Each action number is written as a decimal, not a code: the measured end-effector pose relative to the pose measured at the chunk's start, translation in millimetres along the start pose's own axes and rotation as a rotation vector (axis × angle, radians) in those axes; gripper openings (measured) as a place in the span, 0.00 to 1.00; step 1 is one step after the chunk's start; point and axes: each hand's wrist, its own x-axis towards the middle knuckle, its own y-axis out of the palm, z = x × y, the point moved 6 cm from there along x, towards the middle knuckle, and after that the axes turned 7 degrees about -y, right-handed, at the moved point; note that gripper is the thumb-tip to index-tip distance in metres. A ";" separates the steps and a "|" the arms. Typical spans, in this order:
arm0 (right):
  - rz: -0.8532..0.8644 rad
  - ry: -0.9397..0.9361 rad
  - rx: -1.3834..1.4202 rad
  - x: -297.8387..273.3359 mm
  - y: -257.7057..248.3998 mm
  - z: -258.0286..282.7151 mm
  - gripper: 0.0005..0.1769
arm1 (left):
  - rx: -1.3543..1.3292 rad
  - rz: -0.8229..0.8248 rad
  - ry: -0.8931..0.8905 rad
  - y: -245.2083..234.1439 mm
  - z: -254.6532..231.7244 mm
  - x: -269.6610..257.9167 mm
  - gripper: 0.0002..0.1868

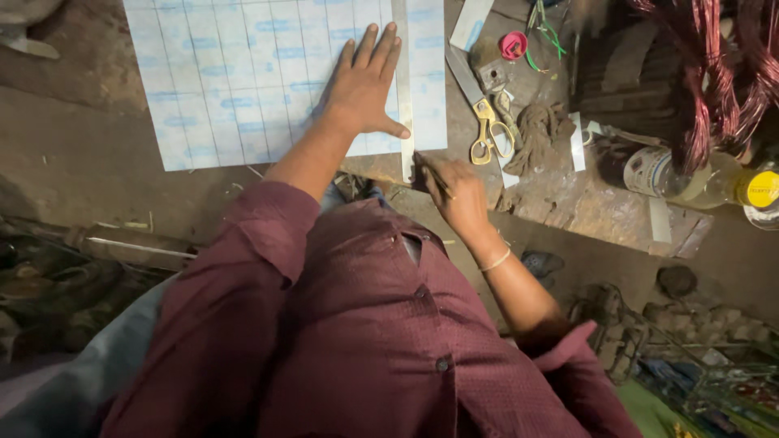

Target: The person marks a large sheet of paper with a ruler and pencil, then uses scissors to cut the sheet into multiple strips along the marked lines. The cut strips are separated and placed on the workbench.

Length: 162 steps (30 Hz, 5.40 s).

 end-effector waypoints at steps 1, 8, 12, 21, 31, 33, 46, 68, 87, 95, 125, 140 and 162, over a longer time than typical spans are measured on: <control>-0.015 -0.024 -0.011 2.5 2.6 -0.7 0.15 | -0.001 0.002 -0.003 1.0 -1.4 -2.7 0.82; -0.252 -0.145 -0.035 139.0 28.8 -69.5 0.11 | 0.053 0.068 -0.013 -3.1 -5.3 -1.5 0.80; -0.196 -0.123 0.037 142.1 23.7 -70.5 0.09 | 0.060 0.071 -0.013 -0.5 -6.1 -0.8 0.81; 0.080 0.010 0.052 -2.4 -11.8 -9.3 0.14 | 0.073 0.085 -0.031 -7.0 -6.8 -3.3 0.82; -0.197 -0.144 -0.355 108.4 -17.6 -81.9 0.17 | 0.267 0.138 -0.495 5.3 106.7 -42.6 0.66; -0.173 -0.174 -0.399 115.6 -10.3 -86.0 0.18 | 0.023 0.012 -0.572 12.1 137.3 -64.2 0.51; -0.150 -0.179 -0.434 87.9 -4.7 -61.5 0.18 | -0.615 -0.627 -0.967 52.2 298.4 -184.1 0.38; 0.046 -0.114 0.043 -32.3 17.4 26.3 0.15 | -0.358 -0.535 0.203 5.2 -28.3 -134.6 0.25; -0.262 0.258 0.153 -26.1 -5.2 24.6 0.11 | -0.410 -0.559 0.206 31.9 -21.3 -136.8 0.26; -0.202 0.252 0.057 -22.1 5.1 16.6 0.08 | -0.421 -0.535 0.190 33.7 -21.6 -136.1 0.26; -0.224 0.263 0.201 28.2 12.1 6.7 0.11 | -0.303 -0.568 0.183 -12.7 34.6 -19.7 0.24; -0.232 0.310 0.207 36.8 6.8 5.6 0.10 | -0.357 -0.526 0.063 -4.0 44.8 -1.9 0.26; -0.232 0.145 -0.098 149.6 14.0 -40.2 0.08 | -0.347 -0.541 0.061 -19.5 42.5 -1.0 0.28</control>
